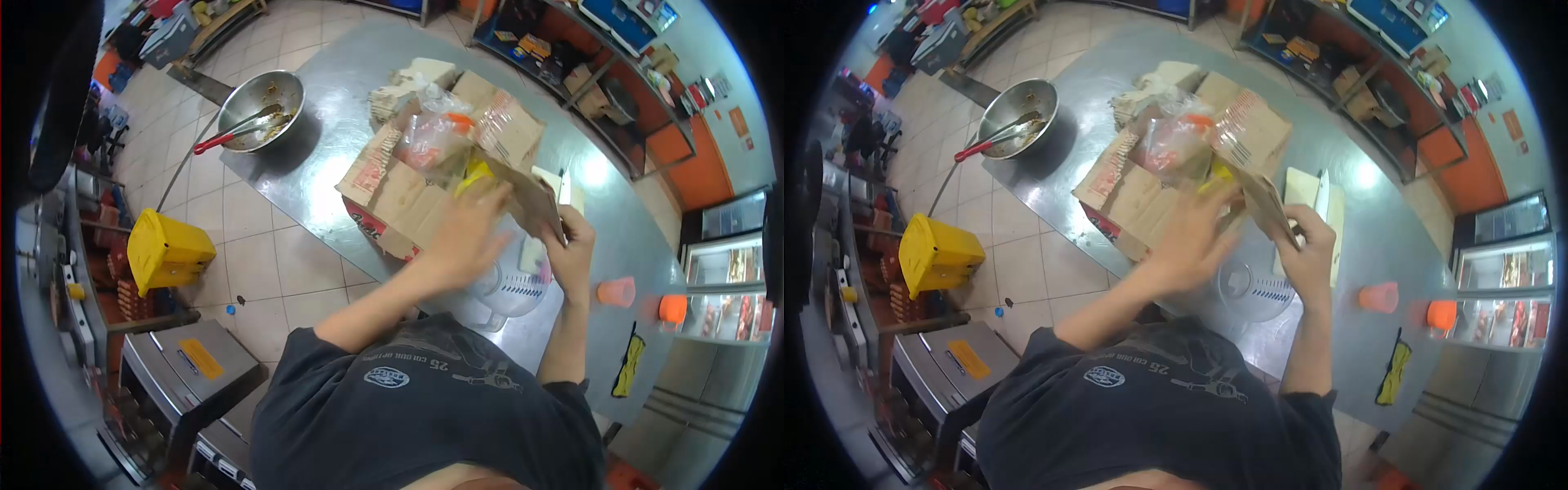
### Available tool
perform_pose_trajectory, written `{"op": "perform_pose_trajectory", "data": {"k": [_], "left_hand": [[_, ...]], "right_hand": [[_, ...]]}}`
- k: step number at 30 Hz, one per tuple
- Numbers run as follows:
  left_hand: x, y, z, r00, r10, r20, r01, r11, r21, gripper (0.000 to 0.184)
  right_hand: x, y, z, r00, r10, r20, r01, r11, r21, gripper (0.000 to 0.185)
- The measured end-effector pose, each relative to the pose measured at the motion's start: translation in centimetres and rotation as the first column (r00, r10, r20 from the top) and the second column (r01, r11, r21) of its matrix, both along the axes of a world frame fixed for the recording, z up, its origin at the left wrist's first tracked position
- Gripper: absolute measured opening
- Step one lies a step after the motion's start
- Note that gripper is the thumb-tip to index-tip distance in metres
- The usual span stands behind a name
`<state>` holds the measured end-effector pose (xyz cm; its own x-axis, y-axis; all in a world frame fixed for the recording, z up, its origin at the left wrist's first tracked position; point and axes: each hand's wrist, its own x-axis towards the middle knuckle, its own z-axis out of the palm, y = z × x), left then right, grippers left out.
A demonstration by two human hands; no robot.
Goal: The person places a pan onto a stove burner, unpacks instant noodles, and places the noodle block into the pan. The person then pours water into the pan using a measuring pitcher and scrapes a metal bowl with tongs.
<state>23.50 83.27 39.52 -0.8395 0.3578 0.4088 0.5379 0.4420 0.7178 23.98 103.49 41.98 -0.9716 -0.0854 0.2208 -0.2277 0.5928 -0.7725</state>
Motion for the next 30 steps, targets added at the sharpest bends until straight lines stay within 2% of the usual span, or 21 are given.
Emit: {"op": "perform_pose_trajectory", "data": {"k": [2,3,4,6,8,11,13,14,16,17,18,19,20,22,24,26,27,28,29,30], "left_hand": [[-1.4,-1.7,-2.1,0.965,0.183,-0.187,-0.233,0.927,-0.295,0.048],[-1.9,-2.9,-1.9,0.985,0.14,-0.103,-0.167,0.929,-0.33,0.038],[-2.3,-4.0,-1.5,0.995,0.1,-0.021,-0.101,0.927,-0.361,0.031],[-2.5,-5.9,-1.1,0.937,0.076,-0.34,-0.129,0.982,-0.136,0.025],[-1.0,-7.6,-2.3,0.752,0.315,-0.578,-0.257,0.949,0.184,0.03],[0.1,-9.5,-3.5,0.689,0.348,-0.636,-0.307,0.935,0.178,0.037],[1.2,-9.9,-4.3,0.669,0.389,-0.633,-0.35,0.917,0.194,0.038],[1.3,-9.8,-4.6,0.659,0.415,-0.628,-0.368,0.905,0.212,0.038],[1.3,-8.4,-4.6,0.619,0.48,-0.622,-0.414,0.872,0.261,0.038],[1.8,-8.2,-5.0,0.69,0.449,-0.568,-0.383,0.892,0.239,0.036],[2.3,-8.3,-5.4,0.733,0.437,-0.521,-0.379,0.899,0.22,0.035],[2.2,-8.0,-5.7,0.747,0.417,-0.518,-0.32,0.908,0.271,0.032],[2.4,-7.9,-5.2,0.717,0.433,-0.547,-0.34,0.902,0.268,0.03],[4.0,-8.4,-4.7,0.739,0.415,-0.53,-0.305,0.908,0.286,0.027],[6.0,-9.4,-3.9,0.699,0.475,-0.535,-0.334,0.878,0.343,0.031],[9.2,-10.6,-4.2,0.705,0.524,-0.477,-0.388,0.849,0.36,0.033],[11.0,-10.1,-4.2,0.724,0.527,-0.444,-0.389,0.844,0.369,0.034],[13.1,-10.3,-4.0,0.68,0.594,-0.429,-0.463,0.802,0.377,0.035],[15.1,-10.7,-4.1,0.71,0.614,-0.346,-0.505,0.786,0.358,0.034],[17.4,-10.5,-4.8,0.73,0.632,-0.26,-0.546,0.768,0.336,0.034]], "right_hand": [[0.2,-1.5,1.1,0.99,-0.092,-0.105,0.09,0.996,-0.025,0.014],[0.4,-1.7,1.2,0.978,-0.137,-0.157,0.132,0.99,-0.04,0.009],[0.4,-1.4,0.5,0.968,-0.178,-0.177,0.164,0.982,-0.091,0.012],[0.4,-1.8,-0.2,0.941,-0.242,-0.238,0.209,0.965,-0.156,0.012],[1.0,-2.3,-0.6,0.926,-0.274,-0.259,0.233,0.956,-0.179,0.012],[2.2,-2.8,-1.0,0.926,-0.254,-0.279,0.213,0.962,-0.168,0.012],[2.6,-3.4,-1.4,0.916,-0.223,-0.333,0.174,0.97,-0.172,0.012],[3.0,-3.8,-1.1,0.939,-0.222,-0.263,0.175,0.966,-0.193,0.017],[3.6,-4.3,-1.5,0.951,-0.168,-0.26,0.14,0.983,-0.121,0.021],[3.6,-5.0,-1.5,0.956,-0.116,-0.268,0.095,0.992,-0.089,0.023],[3.9,-6.0,-1.5,0.962,-0.07,-0.263,0.069,0.998,-0.012,0.035],[4.2,-7.4,-1.0,0.983,-0.018,-0.183,0.022,1.0,0.02,0.042],[4.7,-8.8,-0.3,0.992,0.061,-0.107,-0.055,0.997,0.057,0.049],[5.5,-10.4,0.0,0.951,0.306,-0.043,-0.284,0.92,0.27,0.061],[6.7,-11.2,-1.0,0.936,0.349,-0.051,-0.321,0.902,0.289,0.061],[7.5,-11.4,-1.3,0.969,0.24,-0.057,-0.228,0.959,0.166,0.051],[8.3,-10.6,-1.4,0.962,0.245,-0.124,-0.237,0.969,0.076,0.041],[8.7,-10.4,-1.6,0.953,0.243,-0.182,-0.25,0.968,-0.017,0.032],[9.1,-10.3,-1.6,0.946,0.223,-0.235,-0.254,0.961,-0.112,0.026],[9.7,-9.3,-2.0,0.936,0.309,-0.17,-0.338,0.923,-0.182,0.02]]}}
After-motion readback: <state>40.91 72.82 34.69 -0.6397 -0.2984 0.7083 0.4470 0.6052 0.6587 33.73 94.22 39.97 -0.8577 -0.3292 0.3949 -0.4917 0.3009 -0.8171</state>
